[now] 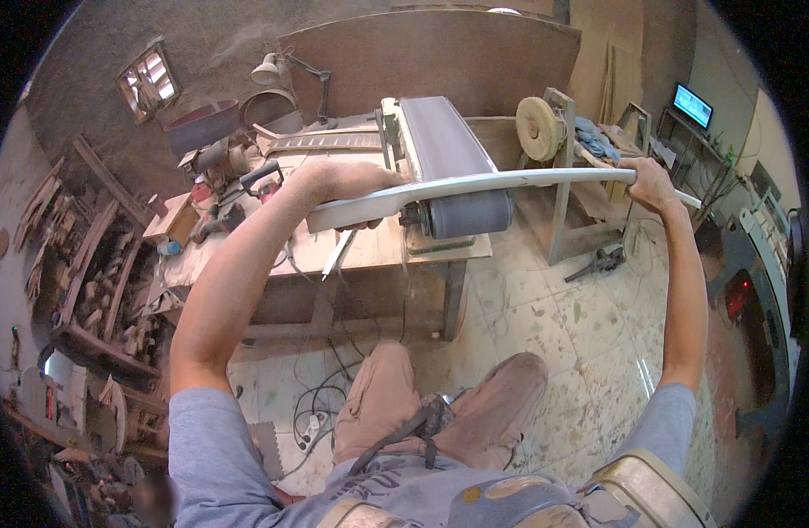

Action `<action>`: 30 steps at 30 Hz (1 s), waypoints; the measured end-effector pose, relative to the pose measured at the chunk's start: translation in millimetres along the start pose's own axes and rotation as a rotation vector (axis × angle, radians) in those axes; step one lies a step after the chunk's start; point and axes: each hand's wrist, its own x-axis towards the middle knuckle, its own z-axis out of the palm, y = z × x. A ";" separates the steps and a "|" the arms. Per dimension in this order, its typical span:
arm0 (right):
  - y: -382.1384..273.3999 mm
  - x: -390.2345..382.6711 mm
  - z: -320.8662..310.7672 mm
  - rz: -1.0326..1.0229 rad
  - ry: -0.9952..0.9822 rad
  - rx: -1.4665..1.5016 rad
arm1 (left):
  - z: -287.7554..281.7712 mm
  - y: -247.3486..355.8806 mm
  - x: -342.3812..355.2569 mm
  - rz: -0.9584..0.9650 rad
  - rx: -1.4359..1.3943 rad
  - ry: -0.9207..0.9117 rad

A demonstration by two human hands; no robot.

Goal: The person uses a belt sander to smooth the wood on the back of a guitar neck, rotating it to work on different areas.

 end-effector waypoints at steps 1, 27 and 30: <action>4.4 3.6 1.0 0.014 -0.034 -0.012 | 0.8 -1.1 6.5 0.068 0.083 0.081; 14.5 -8.5 47.1 -0.093 0.339 0.177 | 28.8 -0.8 9.9 0.437 0.791 0.746; 15.2 -9.0 52.3 -0.140 0.465 0.124 | 32.5 4.7 13.3 0.312 0.599 0.856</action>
